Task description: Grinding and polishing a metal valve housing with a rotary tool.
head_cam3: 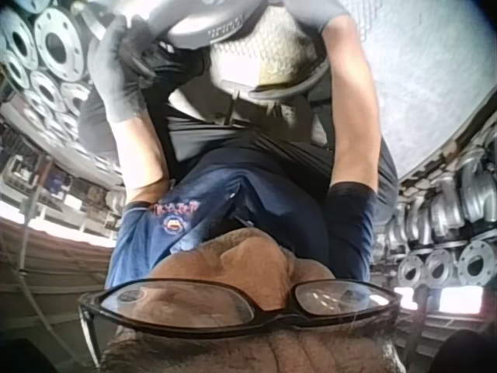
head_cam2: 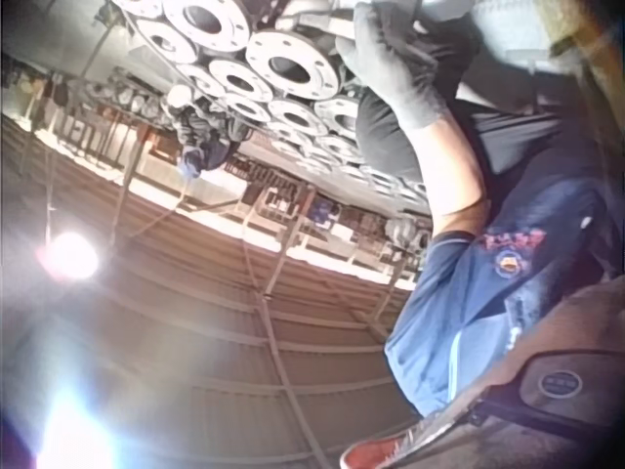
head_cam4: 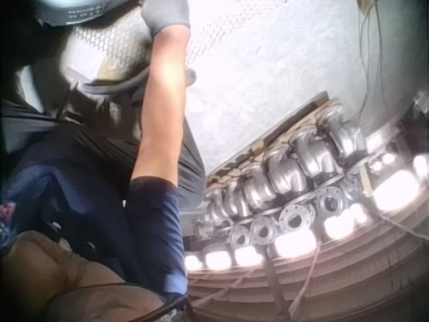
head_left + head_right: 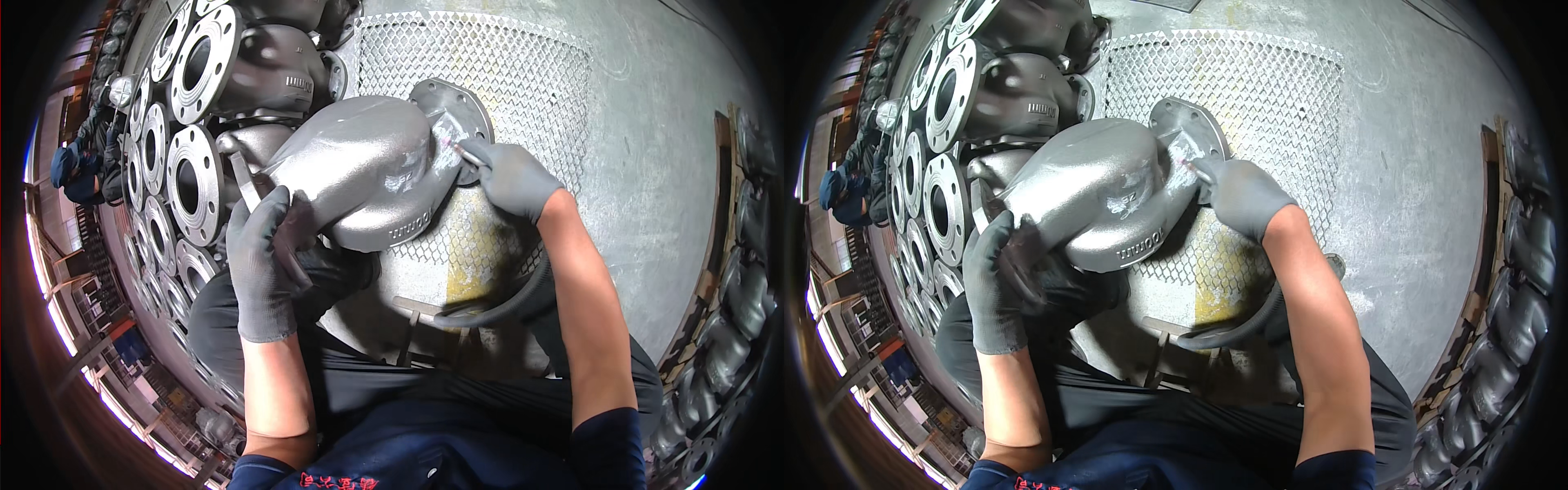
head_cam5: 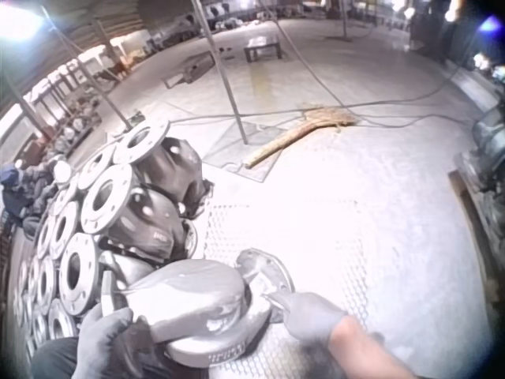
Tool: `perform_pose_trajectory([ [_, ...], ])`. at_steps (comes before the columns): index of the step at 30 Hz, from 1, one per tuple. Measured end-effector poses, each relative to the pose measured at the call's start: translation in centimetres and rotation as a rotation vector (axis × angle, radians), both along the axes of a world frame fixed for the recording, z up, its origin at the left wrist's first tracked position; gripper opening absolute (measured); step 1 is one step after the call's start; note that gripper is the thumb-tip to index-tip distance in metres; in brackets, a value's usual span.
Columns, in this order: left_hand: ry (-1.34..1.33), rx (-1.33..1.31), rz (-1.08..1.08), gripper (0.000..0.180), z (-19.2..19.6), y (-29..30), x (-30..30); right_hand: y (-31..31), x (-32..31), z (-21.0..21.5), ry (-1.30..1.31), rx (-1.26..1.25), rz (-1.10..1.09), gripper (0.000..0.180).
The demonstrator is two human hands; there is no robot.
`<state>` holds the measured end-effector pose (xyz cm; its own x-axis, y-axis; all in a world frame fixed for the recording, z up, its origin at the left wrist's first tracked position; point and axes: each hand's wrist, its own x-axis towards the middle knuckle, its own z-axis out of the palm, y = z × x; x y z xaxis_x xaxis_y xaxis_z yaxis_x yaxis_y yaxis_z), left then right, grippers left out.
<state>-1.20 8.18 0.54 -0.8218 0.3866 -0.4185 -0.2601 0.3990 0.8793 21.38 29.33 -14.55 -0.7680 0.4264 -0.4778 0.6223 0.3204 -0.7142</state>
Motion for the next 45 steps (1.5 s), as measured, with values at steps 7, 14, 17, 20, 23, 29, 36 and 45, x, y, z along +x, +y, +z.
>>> perform_pose_trajectory([
  [7,0.012,-0.008,0.018,0.032,-0.1,-0.1,-0.1,-0.7,0.4,-1.4,0.211,0.038,0.036,0.044],
  [14,-0.002,0.021,-0.008,0.033,-0.4,0.6,-0.4,-0.8,3.2,-0.4,0.024,0.074,-0.057,0.05],
  [17,0.016,0.014,-0.049,0.038,-0.8,-0.2,-1.3,-4.0,2.9,1.7,0.105,-0.051,-0.22,0.055],
  [20,0.067,0.025,-0.056,0.038,-1.3,0.2,-0.9,-6.6,3.5,2.5,0.118,-0.218,-0.415,0.055],
  [23,-0.017,0.096,-0.078,0.038,-1.3,1.3,0.0,-9.6,4.5,-0.4,0.323,-0.158,-0.573,0.052],
  [29,-0.087,0.16,-0.012,0.041,-0.1,2.2,1.4,-13.6,2.3,2.5,0.339,-0.4,-0.772,0.047],
  [36,-0.062,0.137,-0.006,0.048,-1.0,1.0,1.2,-13.4,-0.7,6.7,0.294,-0.572,-0.853,0.052],
  [45,-0.019,0.137,0.051,0.06,-0.7,1.3,2.0,-14.4,-3.4,5.1,0.322,-0.169,-0.687,0.047],
])
